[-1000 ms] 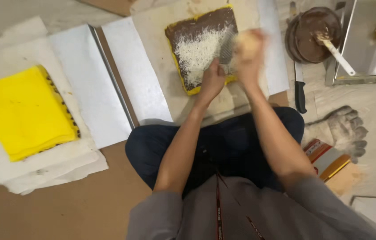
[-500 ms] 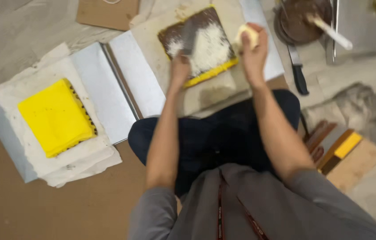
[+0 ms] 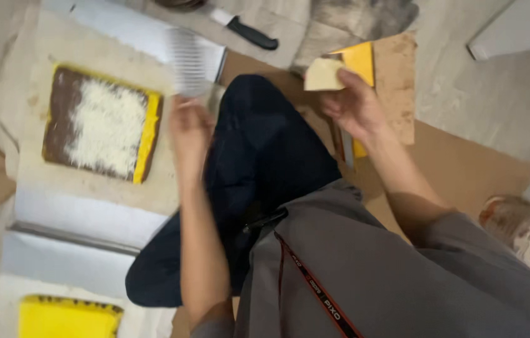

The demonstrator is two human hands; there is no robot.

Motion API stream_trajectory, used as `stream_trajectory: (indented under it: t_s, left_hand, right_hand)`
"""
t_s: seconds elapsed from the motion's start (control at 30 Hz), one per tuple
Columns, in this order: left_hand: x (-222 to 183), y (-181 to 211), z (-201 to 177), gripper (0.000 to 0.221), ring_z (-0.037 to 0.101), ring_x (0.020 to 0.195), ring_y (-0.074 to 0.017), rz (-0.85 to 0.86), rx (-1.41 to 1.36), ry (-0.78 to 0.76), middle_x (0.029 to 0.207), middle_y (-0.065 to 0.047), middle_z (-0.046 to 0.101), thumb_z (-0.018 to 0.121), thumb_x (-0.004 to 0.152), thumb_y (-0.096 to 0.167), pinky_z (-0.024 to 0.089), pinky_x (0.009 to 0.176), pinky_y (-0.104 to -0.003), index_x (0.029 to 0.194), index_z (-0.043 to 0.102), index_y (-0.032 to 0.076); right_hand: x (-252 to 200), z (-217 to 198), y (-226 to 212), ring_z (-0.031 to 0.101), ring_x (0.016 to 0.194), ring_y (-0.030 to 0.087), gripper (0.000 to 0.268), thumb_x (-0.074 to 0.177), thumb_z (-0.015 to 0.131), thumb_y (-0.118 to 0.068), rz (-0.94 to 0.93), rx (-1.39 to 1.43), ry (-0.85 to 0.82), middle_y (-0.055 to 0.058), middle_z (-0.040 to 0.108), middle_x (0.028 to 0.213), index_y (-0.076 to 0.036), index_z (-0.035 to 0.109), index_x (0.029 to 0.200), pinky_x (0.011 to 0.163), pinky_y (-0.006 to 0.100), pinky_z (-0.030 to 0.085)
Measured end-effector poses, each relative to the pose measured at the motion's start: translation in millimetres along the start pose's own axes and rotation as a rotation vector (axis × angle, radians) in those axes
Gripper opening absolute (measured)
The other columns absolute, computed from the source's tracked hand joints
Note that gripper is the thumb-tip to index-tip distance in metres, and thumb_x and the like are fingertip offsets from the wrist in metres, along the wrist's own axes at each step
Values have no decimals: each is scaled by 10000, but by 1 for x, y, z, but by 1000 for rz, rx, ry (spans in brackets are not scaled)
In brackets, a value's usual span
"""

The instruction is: The person spreads chocolate onto a square of yellow dough, grates cheese over the chocolate, and then rolls the dough into a cylinder by hand.

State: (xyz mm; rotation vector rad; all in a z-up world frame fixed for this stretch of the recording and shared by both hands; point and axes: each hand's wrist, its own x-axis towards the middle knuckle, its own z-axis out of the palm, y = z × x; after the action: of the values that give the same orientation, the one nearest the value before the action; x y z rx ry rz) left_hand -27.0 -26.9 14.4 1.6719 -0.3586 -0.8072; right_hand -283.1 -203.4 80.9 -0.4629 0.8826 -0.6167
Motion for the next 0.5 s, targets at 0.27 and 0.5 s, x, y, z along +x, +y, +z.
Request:
stream_trajectory:
  t_s: [0.27,0.5]
  left_hand:
    - [-59,-24,228,186,784,671,-276,79,227,-394,748,-120,758,555,995,213,635,543,-383,1099,694,145]
    - [-109,-51,273,536,670,1072,-553,4,401,-683,1196,-357,680,464,914,92,524,913,-615,1448,466,43]
  right_hand:
    - [-8,-152,-75,663,700,155,333,1104,745,-355,-340,-747,362,29,592,966,-95,567,1209,536,224,489]
    - [-13,-199,-74,649,663,150,333,979,766,-422,-157,-431,498,27,629,957,-149,644,1125,516,239,458]
